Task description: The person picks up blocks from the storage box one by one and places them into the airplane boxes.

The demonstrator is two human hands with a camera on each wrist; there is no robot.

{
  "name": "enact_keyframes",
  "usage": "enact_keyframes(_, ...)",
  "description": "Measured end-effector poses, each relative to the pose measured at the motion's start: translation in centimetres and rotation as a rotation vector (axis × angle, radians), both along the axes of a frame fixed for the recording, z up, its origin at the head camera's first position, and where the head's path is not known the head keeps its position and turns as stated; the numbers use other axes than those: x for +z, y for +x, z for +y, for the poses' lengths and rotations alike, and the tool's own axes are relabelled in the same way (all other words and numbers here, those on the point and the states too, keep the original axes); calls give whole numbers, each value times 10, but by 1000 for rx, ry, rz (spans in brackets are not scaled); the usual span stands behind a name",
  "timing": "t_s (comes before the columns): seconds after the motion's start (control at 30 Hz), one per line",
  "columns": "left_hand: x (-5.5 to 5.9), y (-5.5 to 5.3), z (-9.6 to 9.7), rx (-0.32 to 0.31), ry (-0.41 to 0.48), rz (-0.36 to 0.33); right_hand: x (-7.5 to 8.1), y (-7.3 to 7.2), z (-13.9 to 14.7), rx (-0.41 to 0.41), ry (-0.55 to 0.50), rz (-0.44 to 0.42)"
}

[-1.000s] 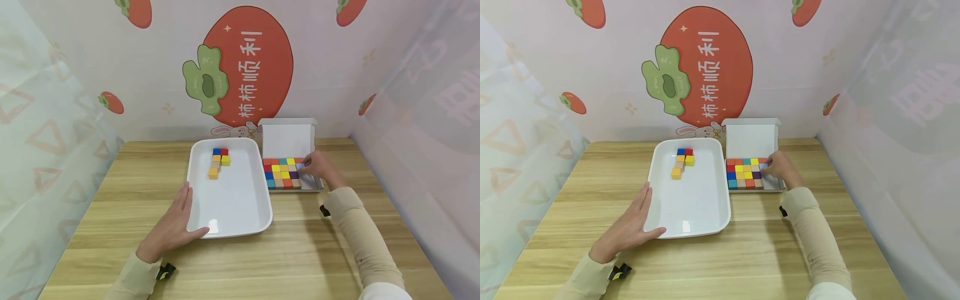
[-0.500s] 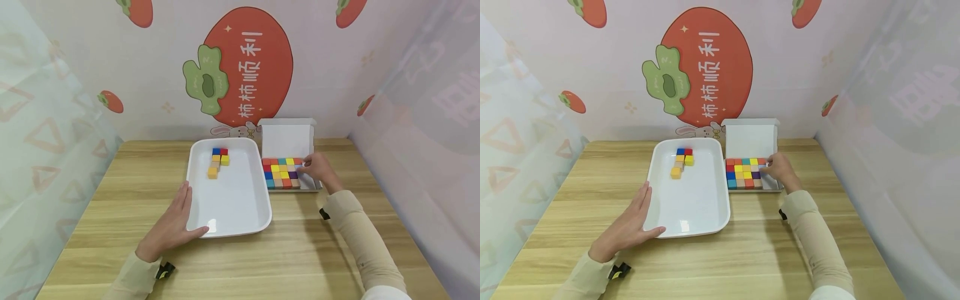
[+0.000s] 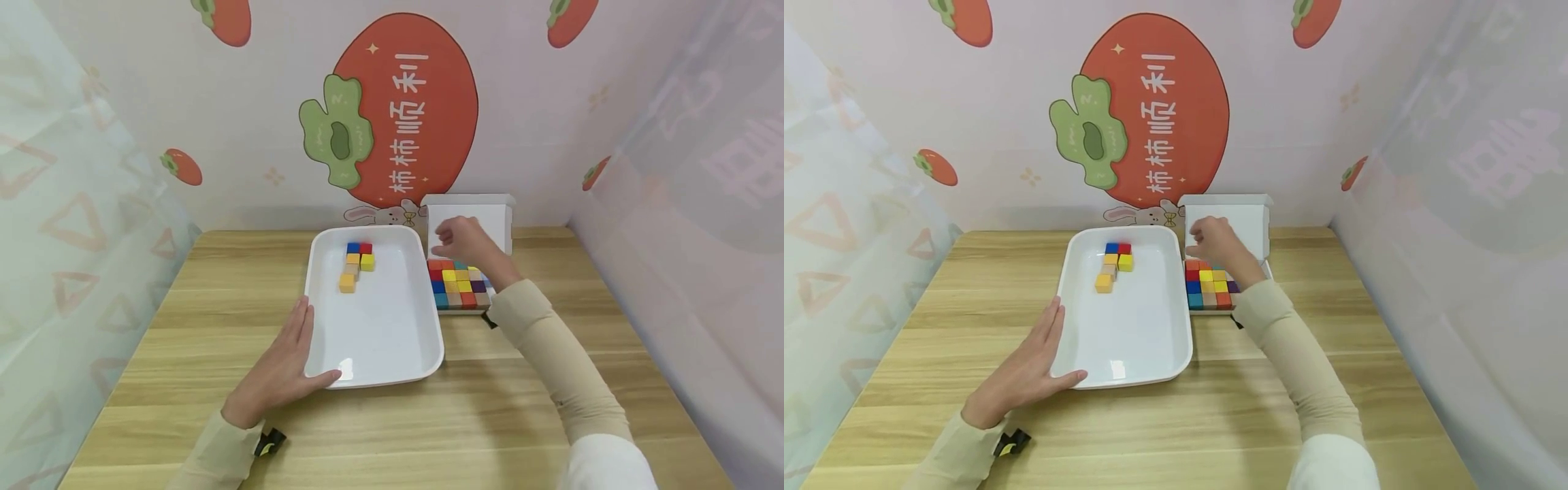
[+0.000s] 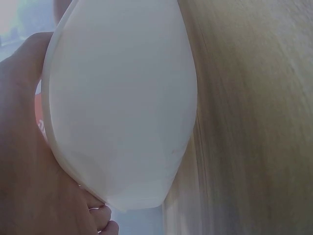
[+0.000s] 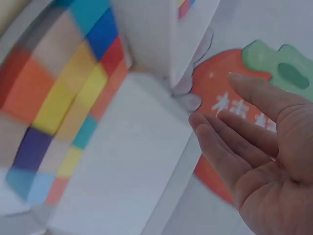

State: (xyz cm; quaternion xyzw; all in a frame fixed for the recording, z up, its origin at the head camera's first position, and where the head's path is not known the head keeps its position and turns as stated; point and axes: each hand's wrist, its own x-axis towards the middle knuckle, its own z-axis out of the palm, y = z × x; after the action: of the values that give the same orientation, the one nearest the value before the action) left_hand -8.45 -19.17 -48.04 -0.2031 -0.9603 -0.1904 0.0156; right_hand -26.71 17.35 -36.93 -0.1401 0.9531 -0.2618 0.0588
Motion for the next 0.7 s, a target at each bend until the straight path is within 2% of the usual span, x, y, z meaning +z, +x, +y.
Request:
enact_keyframes(0.13,1,-1,0,2,2,-1,-1,-7,-33,55,-3,-5)
enact_keyframes(0.3,1,-1,1,10,2,-32,-9,-15,-67,94,-43,-25)
enact_keyframes(0.37,0,-1,2,12,7,-52,-12,-18,-78,91,-37,-31)
enact_keyframes(0.53,1,0,3,14,4,-52,-23,-27,-100,73,13,-68)
enact_keyframes(0.7,1,0,2,17,-4,-41,-42,-34,-115,33,-6,-134)
